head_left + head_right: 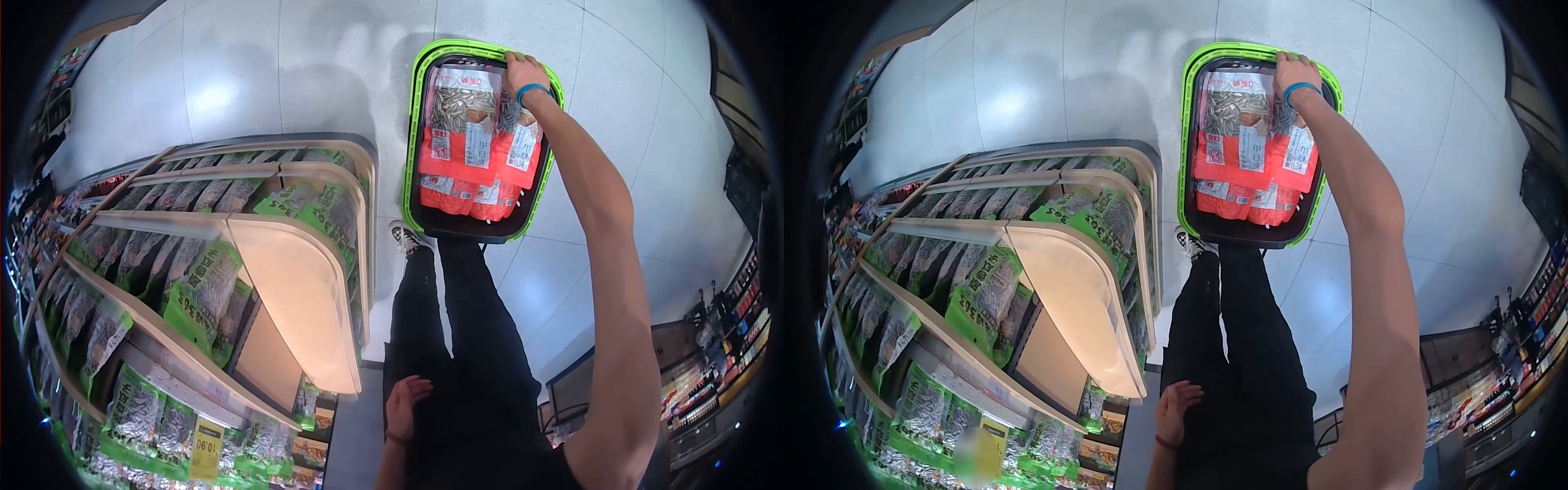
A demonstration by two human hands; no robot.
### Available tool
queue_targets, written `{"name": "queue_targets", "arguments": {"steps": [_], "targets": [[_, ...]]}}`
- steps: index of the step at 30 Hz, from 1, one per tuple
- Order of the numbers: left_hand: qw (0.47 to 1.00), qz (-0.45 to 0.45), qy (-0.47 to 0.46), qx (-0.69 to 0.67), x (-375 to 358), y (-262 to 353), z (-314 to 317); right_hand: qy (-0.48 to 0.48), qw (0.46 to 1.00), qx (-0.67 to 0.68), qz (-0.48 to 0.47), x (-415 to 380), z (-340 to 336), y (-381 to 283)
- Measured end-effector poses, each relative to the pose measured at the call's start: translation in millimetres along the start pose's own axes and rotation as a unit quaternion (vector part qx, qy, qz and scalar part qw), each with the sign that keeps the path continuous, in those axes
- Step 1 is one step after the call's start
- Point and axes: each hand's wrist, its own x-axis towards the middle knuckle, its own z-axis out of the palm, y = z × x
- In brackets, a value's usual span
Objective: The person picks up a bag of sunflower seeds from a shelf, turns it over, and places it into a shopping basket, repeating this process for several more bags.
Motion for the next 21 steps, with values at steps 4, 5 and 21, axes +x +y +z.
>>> {"name": "queue_targets", "arguments": {"steps": [4, 5, 21], "targets": [[1.0, 0.016, -0.005, -0.018, -1, -4, -4, 0.045, 0.999, -0.019, -0.001, -9, -22, 1], [1.0, 0.02, -0.005, -0.021, -2, -2, -6, 0.049, 0.999, -0.019, -0.004, -17, -35, 0], [0.969, 0.228, -0.091, 0.029, -2, -20, -45, -0.18, 0.962, 0.159, -0.133, -465, -219, -66]]}}
